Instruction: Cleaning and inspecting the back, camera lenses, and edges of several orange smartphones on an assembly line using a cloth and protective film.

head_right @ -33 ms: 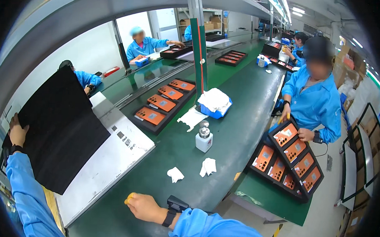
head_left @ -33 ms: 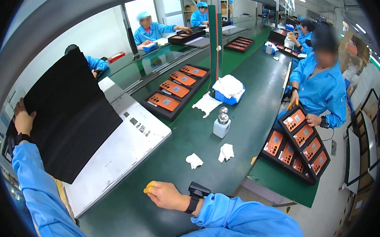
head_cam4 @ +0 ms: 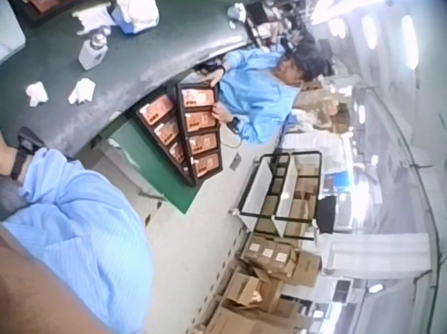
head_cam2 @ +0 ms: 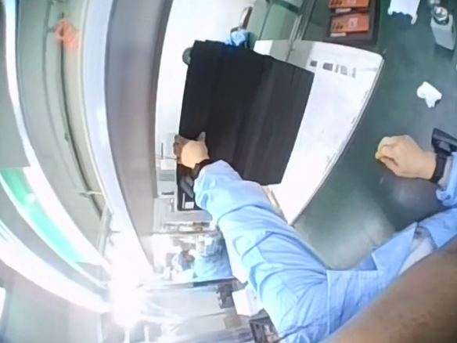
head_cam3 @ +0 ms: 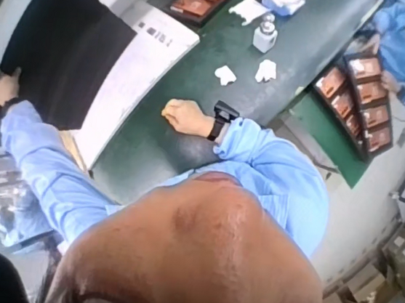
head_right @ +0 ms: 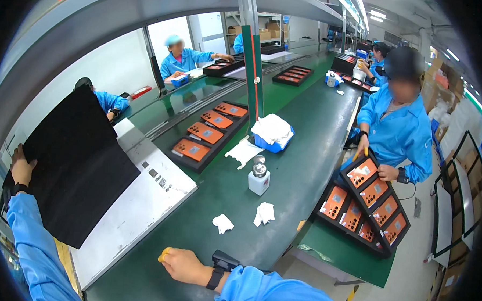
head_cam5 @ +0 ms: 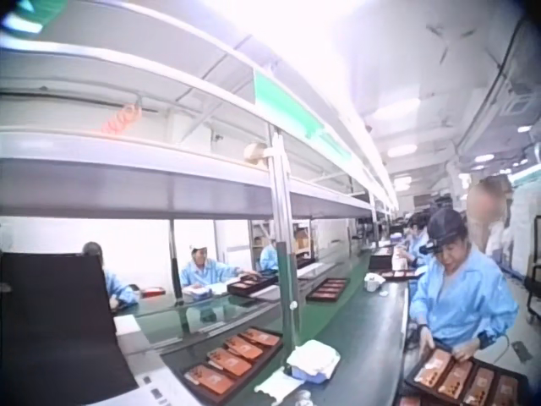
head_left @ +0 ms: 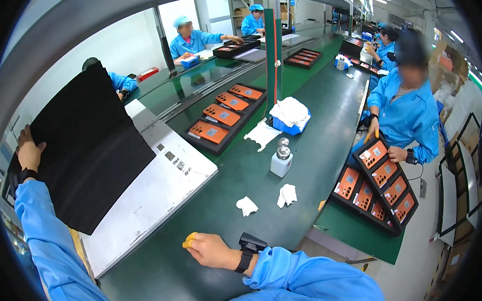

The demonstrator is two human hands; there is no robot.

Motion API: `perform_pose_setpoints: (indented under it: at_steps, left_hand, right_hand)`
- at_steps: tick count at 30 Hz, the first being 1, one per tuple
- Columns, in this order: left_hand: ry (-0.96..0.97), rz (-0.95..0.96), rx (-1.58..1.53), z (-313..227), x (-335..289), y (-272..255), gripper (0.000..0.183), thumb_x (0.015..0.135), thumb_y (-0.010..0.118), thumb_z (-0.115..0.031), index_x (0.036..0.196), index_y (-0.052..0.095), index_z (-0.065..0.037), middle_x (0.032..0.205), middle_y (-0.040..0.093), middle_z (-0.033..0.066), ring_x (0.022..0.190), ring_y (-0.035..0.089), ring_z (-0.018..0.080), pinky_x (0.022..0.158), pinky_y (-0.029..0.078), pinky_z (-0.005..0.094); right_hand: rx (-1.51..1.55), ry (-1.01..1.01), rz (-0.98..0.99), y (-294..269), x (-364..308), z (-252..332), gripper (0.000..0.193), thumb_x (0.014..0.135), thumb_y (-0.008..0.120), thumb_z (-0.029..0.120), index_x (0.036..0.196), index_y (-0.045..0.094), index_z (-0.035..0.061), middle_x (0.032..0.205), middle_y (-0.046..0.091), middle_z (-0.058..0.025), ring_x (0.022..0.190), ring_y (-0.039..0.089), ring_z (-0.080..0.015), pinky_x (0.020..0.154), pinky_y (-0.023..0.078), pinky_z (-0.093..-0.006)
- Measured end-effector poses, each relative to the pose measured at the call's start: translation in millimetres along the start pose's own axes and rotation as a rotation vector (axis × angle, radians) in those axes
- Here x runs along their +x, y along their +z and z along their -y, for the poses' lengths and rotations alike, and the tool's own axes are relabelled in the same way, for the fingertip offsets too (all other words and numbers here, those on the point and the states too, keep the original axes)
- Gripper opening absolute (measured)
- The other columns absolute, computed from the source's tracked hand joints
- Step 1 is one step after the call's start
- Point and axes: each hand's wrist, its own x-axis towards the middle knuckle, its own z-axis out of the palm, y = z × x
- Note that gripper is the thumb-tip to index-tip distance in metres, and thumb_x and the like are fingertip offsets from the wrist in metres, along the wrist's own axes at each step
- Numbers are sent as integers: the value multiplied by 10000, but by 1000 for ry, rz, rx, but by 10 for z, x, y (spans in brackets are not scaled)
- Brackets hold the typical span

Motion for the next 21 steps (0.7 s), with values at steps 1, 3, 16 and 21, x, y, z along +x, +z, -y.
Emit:
perform_pose_setpoints:
  at_steps: [1,3,16,21]
  left_hand:
    - [24,31,23,36,68,-31,938,772,825,-189,1553,310,-140,1555,404,161,1443,371,351,1137,353,559]
    - [53,64,40,-4,130,-75,945,745,847,-186,1536,335,-112,1535,424,173,1433,381,357,1129,368,539]
    - [334,-135,178,-129,40,-467,481,790,779,-208,1191,612,-2,1120,646,199,1091,602,380,939,508,445]
    - [389,-180,100,-175,-318,-849,428,786,757,-140,1158,607,12,1099,634,186,1093,588,385,929,506,446]
  right_hand:
    - [-5,-5,0,17,-5,-19,150,910,662,160,955,707,24,886,644,-126,758,644,-308,646,545,-405]
    - [18,-18,51,18,1,8,149,912,659,162,944,702,23,861,632,-127,746,638,-313,632,539,-416]
    - [-48,103,137,-47,84,-64,164,916,612,137,962,728,31,945,663,-122,814,670,-328,724,560,-430]
    - [-82,126,105,-67,92,-93,169,906,617,142,952,728,23,941,666,-130,792,672,-337,719,562,-441]
